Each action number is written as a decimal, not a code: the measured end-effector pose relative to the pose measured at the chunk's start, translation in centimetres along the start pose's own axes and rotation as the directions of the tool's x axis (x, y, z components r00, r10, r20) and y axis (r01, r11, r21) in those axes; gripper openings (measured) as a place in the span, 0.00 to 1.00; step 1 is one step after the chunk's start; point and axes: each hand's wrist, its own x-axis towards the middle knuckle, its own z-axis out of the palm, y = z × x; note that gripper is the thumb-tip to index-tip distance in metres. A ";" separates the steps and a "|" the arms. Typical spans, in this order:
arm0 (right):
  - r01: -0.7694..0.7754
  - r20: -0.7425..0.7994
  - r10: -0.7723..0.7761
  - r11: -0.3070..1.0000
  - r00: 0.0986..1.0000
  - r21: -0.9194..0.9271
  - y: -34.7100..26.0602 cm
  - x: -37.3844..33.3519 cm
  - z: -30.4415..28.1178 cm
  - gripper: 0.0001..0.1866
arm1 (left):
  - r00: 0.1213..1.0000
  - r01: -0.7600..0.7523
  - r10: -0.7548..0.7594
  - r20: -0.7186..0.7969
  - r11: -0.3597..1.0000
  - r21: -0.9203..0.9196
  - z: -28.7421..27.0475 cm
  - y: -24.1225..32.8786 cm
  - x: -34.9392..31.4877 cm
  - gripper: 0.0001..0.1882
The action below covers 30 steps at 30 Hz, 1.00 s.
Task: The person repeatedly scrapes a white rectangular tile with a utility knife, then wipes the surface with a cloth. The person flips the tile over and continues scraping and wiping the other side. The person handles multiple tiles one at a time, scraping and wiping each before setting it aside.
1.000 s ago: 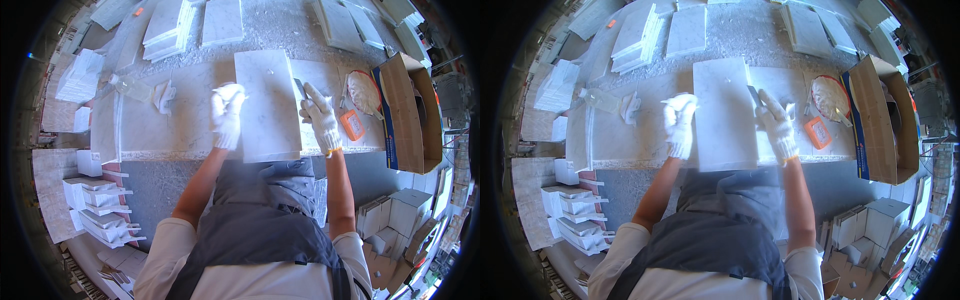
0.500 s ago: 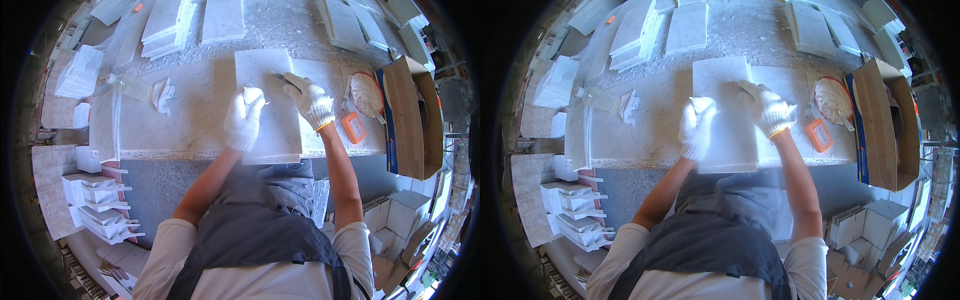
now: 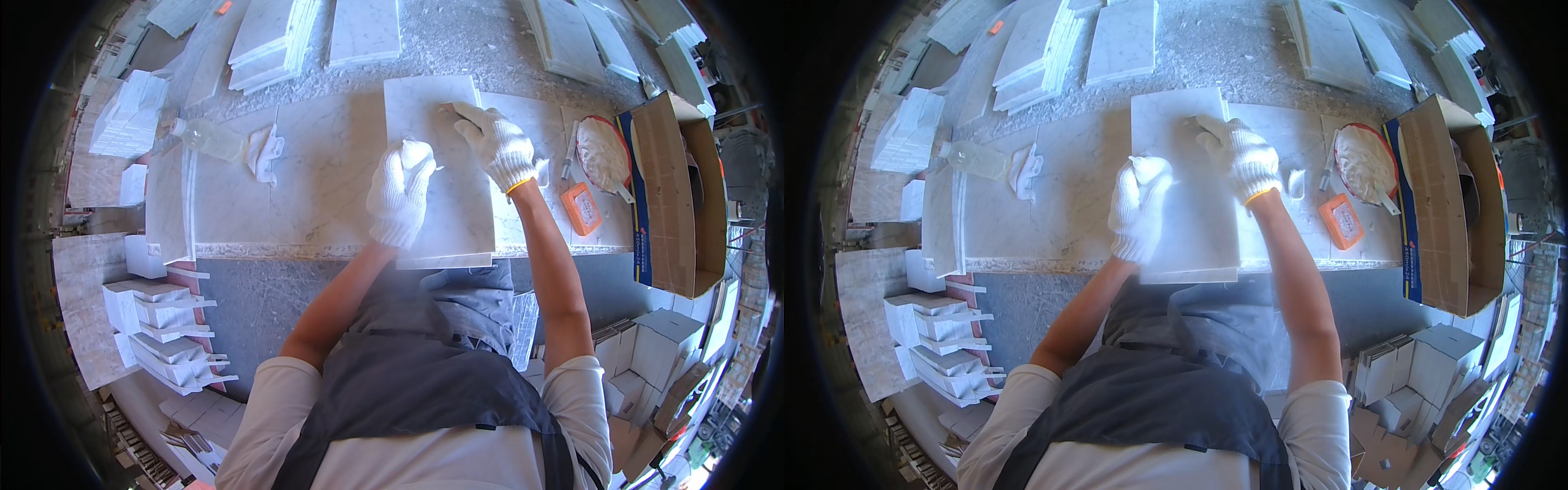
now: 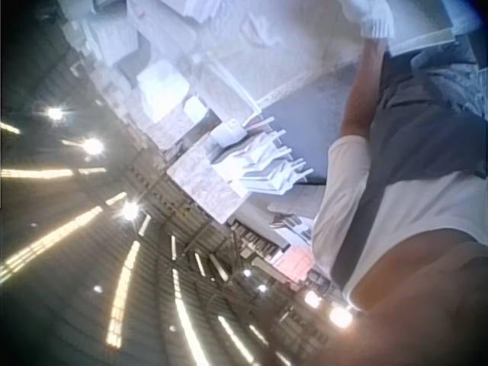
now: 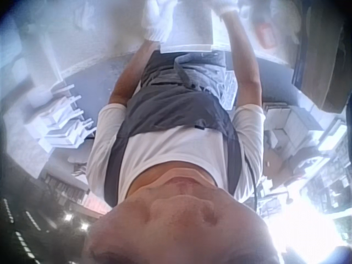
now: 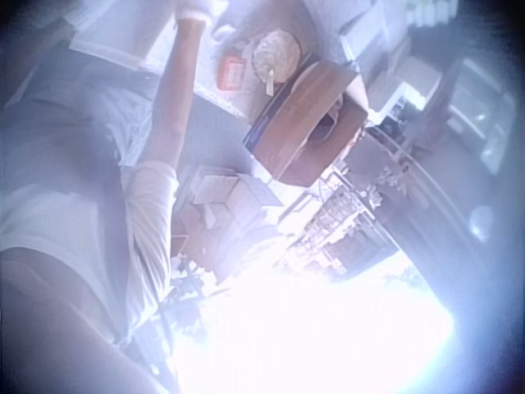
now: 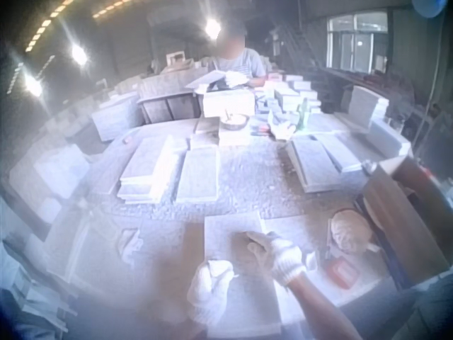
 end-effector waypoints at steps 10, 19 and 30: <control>0.171 0.021 -0.170 0.978 0.985 -0.115 -0.5 -3.4 -0.9 0.19 | 1.000 -0.015 0.015 0.008 1.000 0.008 0.3 -1.3 -0.1 0.19; 0.129 0.025 -0.127 0.974 0.992 -0.185 -0.9 -1.6 -0.3 0.20 | 0.999 0.043 -0.042 0.023 0.998 -0.036 0.0 -0.3 -0.2 0.16; 0.098 -0.089 -0.112 0.983 0.990 -0.155 -0.7 -0.3 0.0 0.20 | 0.999 0.028 -0.027 0.021 0.996 -0.082 -0.1 0.5 -0.3 0.17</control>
